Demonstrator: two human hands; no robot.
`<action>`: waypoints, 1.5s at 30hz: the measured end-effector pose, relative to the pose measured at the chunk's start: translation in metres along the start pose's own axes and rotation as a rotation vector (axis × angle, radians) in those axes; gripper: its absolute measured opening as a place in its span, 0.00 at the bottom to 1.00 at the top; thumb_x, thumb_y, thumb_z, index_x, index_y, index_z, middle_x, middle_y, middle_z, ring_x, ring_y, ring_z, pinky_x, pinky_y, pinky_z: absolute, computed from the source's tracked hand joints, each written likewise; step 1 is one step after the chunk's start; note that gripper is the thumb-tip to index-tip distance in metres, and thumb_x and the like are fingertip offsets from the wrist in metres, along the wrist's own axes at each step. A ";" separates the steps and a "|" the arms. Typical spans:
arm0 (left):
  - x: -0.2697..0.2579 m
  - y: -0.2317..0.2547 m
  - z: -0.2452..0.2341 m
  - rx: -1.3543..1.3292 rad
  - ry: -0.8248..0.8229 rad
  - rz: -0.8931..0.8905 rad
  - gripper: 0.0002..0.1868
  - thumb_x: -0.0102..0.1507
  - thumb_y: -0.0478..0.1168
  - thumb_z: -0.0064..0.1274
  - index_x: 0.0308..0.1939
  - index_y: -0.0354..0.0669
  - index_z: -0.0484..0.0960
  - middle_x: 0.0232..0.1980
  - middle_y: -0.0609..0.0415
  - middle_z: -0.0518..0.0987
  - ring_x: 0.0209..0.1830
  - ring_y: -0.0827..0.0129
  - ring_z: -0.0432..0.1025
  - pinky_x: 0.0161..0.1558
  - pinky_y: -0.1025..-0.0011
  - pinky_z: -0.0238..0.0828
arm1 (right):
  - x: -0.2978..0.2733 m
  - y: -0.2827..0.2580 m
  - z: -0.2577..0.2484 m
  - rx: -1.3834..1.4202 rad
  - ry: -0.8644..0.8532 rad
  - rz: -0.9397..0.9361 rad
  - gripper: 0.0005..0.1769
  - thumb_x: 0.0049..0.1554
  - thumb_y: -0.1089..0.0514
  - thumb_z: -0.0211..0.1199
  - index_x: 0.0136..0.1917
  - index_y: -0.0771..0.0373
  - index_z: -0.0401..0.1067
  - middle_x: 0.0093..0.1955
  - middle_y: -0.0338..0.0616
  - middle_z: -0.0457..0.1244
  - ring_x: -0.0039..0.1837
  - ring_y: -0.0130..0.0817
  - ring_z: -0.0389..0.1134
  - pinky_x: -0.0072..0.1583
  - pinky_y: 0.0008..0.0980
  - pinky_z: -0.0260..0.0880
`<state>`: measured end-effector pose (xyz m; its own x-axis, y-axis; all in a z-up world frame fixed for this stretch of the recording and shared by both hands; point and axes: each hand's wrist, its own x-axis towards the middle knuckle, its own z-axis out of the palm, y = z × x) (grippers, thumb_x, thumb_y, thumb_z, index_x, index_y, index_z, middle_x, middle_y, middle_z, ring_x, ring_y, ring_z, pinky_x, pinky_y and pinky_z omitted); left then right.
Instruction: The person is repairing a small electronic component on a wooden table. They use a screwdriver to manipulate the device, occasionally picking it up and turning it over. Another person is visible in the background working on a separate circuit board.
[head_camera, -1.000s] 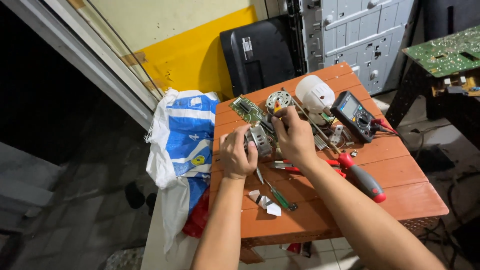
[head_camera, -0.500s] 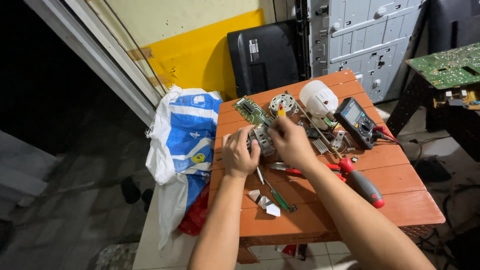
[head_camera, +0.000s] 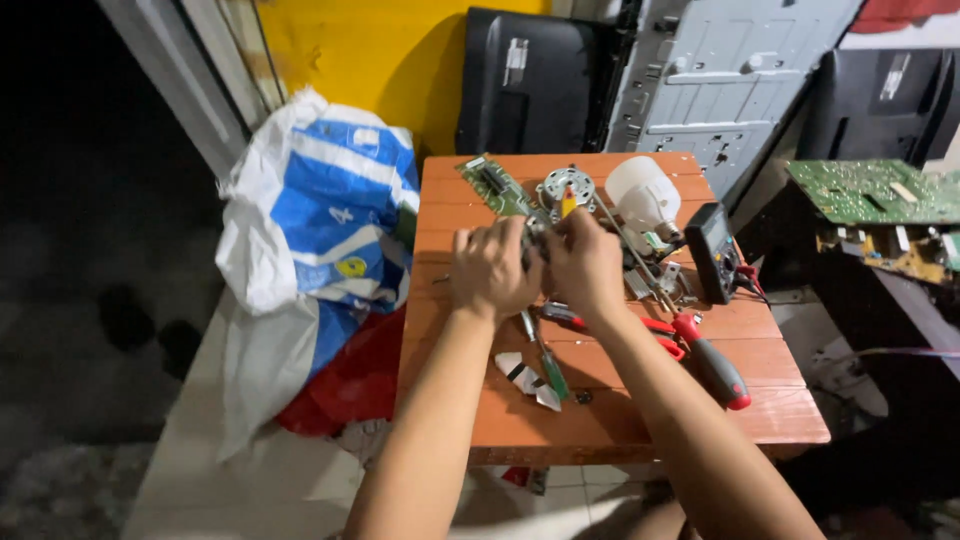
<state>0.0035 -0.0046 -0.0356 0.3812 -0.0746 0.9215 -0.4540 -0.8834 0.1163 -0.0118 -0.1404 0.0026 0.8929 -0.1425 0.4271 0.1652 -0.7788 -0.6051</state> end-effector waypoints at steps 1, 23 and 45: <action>-0.001 -0.002 0.002 0.001 0.005 -0.024 0.18 0.51 0.49 0.51 0.43 0.50 0.77 0.33 0.54 0.78 0.29 0.57 0.77 0.40 0.59 0.67 | 0.013 -0.001 0.007 -0.015 -0.015 -0.012 0.11 0.55 0.49 0.66 0.49 0.54 0.75 0.40 0.58 0.69 0.51 0.64 0.71 0.53 0.61 0.69; -0.002 0.003 -0.025 -0.028 -0.066 0.013 0.19 0.53 0.46 0.52 0.47 0.47 0.78 0.37 0.52 0.80 0.32 0.56 0.78 0.39 0.61 0.65 | 0.008 -0.014 -0.002 -0.017 -0.151 0.064 0.14 0.57 0.47 0.64 0.50 0.57 0.76 0.43 0.58 0.70 0.55 0.61 0.72 0.55 0.57 0.72; -0.004 -0.005 -0.006 -0.058 -0.054 -0.006 0.20 0.57 0.51 0.47 0.51 0.53 0.80 0.37 0.55 0.81 0.34 0.58 0.79 0.45 0.59 0.65 | -0.036 0.017 -0.022 0.149 -0.065 0.232 0.14 0.54 0.44 0.69 0.48 0.53 0.79 0.44 0.52 0.72 0.54 0.53 0.73 0.54 0.50 0.73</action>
<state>-0.0006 0.0025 -0.0380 0.4258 -0.0956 0.8997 -0.4970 -0.8556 0.1444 -0.0503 -0.1624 -0.0085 0.9382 -0.2632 0.2248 0.0089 -0.6308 -0.7759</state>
